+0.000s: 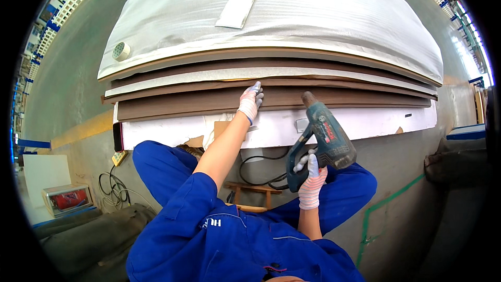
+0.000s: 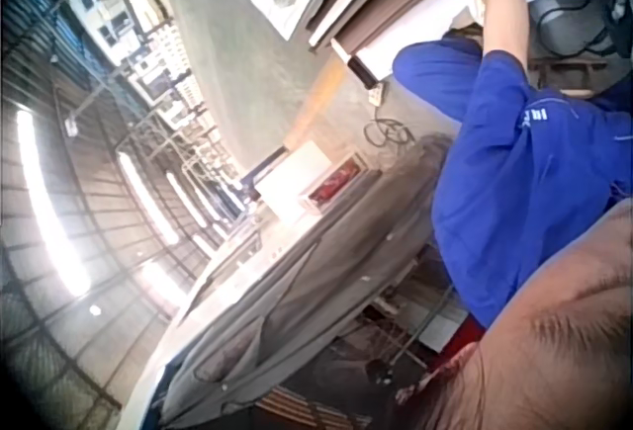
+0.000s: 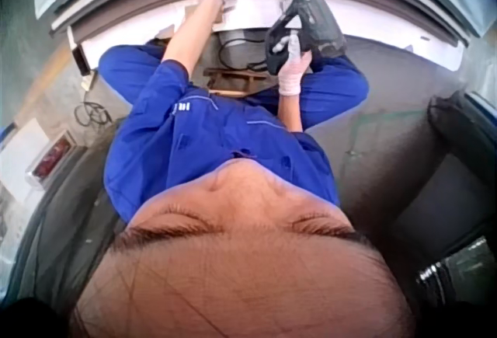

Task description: The person sits on the floor and uses a heat gun to apply heat to the edges of stacked wooden boards. They then use a small wooden block to press and smooth the heated edges, repeating this process along the length of the boards.

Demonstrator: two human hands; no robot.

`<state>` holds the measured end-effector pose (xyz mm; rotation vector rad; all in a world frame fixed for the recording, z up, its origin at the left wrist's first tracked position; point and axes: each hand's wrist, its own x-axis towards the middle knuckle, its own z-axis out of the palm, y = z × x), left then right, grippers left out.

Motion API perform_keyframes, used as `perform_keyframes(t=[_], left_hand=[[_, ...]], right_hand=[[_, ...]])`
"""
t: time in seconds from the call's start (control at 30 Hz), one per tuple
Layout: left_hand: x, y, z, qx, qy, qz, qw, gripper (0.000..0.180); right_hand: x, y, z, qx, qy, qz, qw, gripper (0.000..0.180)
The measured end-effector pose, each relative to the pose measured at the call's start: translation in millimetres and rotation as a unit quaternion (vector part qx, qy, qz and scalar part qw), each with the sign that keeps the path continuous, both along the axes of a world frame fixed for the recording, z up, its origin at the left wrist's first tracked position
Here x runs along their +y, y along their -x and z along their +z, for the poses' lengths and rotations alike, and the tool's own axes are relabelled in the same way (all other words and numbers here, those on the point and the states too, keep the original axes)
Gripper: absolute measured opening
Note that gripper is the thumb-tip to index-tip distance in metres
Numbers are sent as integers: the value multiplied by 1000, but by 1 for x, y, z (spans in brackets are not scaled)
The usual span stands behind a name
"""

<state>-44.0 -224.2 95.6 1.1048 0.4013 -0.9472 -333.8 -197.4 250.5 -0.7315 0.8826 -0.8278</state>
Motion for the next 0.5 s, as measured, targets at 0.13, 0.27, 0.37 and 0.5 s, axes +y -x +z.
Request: perform_keyframes(t=[0.13, 0.27, 0.37, 0.5], left_hand=[[-2, -1, -7, -14, -3, 11, 1000, 21], [-3, -2, -12, -33, -17, 23, 999, 18], [-5, 0, -16, -75, -44, 37, 996, 17], [-7, 1, -18, -86, -54, 28, 994, 16]], right_hand=[[-5, 13, 4, -2, 22, -19, 1000, 21], [-8, 17, 5, -8, 26, -38, 999, 18], [-9, 18, 7, -14, 17, -49, 999, 16], [-8, 19, 8, -12, 36, -46, 998, 16]])
